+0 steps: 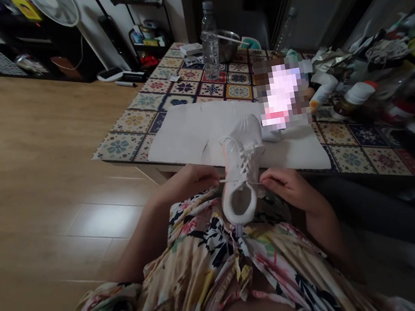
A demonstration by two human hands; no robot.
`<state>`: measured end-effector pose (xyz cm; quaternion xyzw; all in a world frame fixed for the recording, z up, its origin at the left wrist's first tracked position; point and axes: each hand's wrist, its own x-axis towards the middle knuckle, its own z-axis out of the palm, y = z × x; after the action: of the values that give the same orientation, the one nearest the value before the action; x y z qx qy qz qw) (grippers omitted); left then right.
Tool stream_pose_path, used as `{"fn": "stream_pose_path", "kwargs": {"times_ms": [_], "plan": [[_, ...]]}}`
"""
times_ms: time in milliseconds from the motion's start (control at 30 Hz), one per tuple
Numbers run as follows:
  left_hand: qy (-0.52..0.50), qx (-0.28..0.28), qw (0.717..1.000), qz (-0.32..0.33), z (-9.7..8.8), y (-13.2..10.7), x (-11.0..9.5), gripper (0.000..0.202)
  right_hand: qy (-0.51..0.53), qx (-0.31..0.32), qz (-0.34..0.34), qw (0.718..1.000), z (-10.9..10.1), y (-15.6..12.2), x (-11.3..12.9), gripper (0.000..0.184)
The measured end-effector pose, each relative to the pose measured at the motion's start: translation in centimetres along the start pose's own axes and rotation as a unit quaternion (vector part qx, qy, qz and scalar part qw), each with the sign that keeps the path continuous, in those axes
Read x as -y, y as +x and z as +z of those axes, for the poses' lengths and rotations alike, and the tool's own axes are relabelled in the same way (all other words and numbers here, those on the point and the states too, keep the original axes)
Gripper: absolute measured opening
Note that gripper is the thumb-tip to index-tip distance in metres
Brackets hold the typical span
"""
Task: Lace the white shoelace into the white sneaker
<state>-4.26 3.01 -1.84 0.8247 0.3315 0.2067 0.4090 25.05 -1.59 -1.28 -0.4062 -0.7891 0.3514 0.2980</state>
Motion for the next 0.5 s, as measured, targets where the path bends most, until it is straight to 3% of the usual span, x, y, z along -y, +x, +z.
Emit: {"fn": "stream_pose_path", "kwargs": {"times_ms": [167, 300, 433, 500], "plan": [[-0.021, 0.001, 0.995, 0.101, -0.8, -0.2, -0.1, 0.022, 0.034, 0.079, -0.016, 0.996, -1.0, -0.4, -0.2, 0.024], [-0.147, -0.027, 0.978, 0.146, -0.4, -0.3, -0.6, 0.021, 0.098, 0.063, -0.032, 0.993, -0.5, -0.3, -0.4, 0.023], [-0.369, -0.119, 0.915, 0.109, 2.0, 0.0, -1.6, 0.024, 0.178, -0.015, -0.085, 0.98, 0.7, 0.3, -0.3, 0.018], [-0.437, -0.136, 0.885, 0.089, 3.5, 0.3, -2.2, 0.028, 0.224, -0.054, -0.102, 0.968, 1.6, 0.5, 0.0, 0.02]]}}
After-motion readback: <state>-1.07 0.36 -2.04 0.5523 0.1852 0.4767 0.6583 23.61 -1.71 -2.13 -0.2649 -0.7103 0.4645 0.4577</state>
